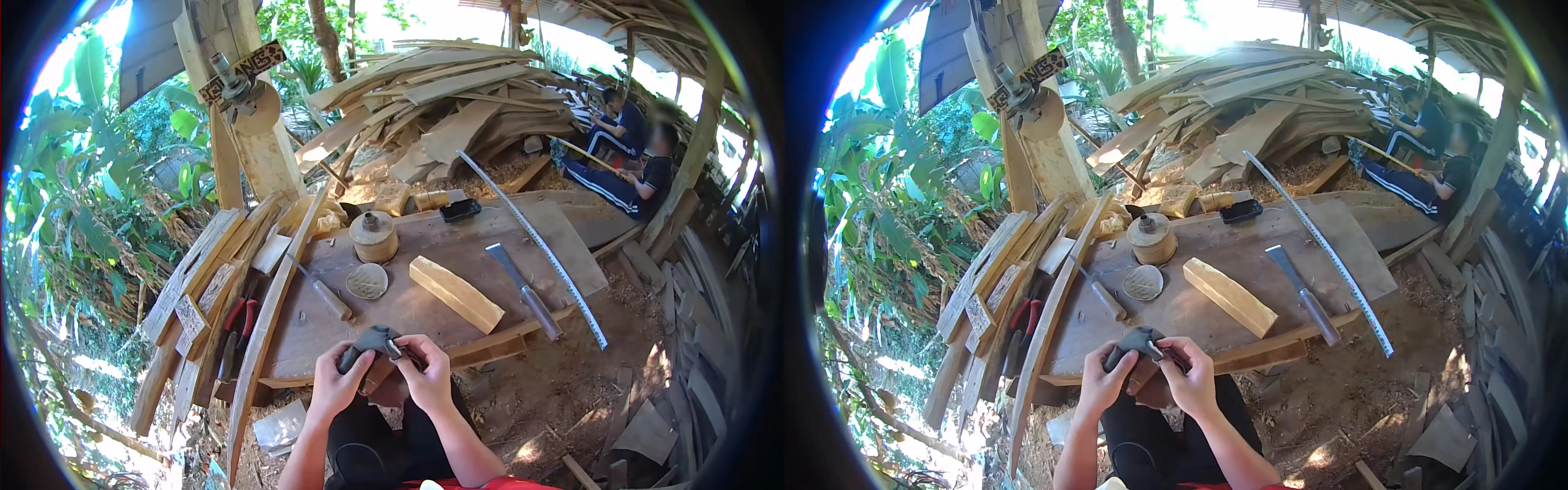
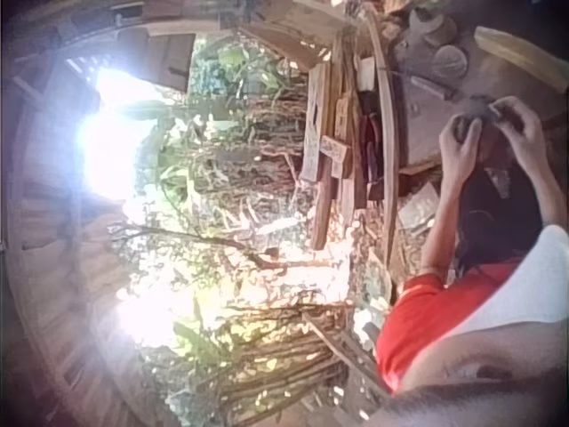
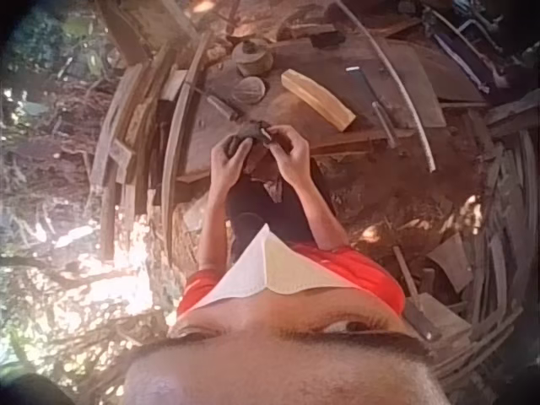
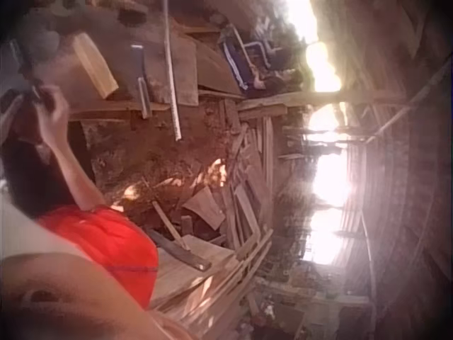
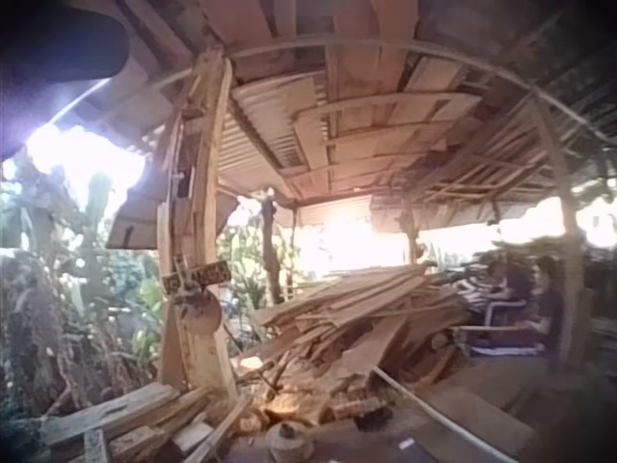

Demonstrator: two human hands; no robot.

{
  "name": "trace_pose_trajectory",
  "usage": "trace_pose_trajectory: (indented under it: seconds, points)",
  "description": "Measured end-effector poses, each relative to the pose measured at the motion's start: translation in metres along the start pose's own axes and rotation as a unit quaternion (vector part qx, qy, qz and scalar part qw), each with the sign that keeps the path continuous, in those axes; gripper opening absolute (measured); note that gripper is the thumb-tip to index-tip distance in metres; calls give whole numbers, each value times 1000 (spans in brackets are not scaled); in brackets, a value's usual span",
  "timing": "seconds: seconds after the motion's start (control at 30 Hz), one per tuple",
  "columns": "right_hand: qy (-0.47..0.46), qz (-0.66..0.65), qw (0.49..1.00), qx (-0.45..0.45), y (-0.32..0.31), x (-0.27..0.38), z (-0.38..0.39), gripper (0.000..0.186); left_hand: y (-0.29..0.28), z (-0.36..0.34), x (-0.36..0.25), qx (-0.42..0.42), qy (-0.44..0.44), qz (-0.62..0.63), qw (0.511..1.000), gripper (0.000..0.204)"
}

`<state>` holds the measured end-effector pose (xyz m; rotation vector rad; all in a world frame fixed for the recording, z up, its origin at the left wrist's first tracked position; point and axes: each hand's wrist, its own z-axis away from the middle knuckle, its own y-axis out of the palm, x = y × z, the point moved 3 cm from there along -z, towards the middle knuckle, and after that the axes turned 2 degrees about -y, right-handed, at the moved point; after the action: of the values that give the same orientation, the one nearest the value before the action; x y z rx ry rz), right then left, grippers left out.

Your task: The person uses a chisel to carve and shape a rectangular block of wood. They repeatedly scrape the surface of the wood, pause to inspect the progress, and then continue carving. The person also handles a sanding block and a cloth, wiping the wood and the tools during the process.

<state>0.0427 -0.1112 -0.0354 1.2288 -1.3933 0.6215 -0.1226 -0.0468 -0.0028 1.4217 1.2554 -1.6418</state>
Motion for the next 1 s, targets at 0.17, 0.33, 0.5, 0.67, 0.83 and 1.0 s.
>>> trace_pose_trajectory:
  seconds: [0.17,0.33,0.5,0.67,0.83,1.0]
  points:
    - [-118,94,987,-56,3,16,2,26,3,-1,-17,-77,61,-107,989,33]
    - [23,92,995,7,-28,14,-25,33,0,5,-26,-2,159,-180,971,39]
    - [-92,30,992,86,-9,-17,-34,39,23,7,-4,0,183,-149,972,45]
    - [-48,9,997,66,6,-22,-10,44,22,-2,4,-49,188,-106,975,40]
    - [-13,143,981,132,-1,3,-9,38,18,-5,6,-6,99,-57,993,46]
    - [143,33,972,181,-21,-28,-13,42,18,-1,-20,75,151,-145,975,53]
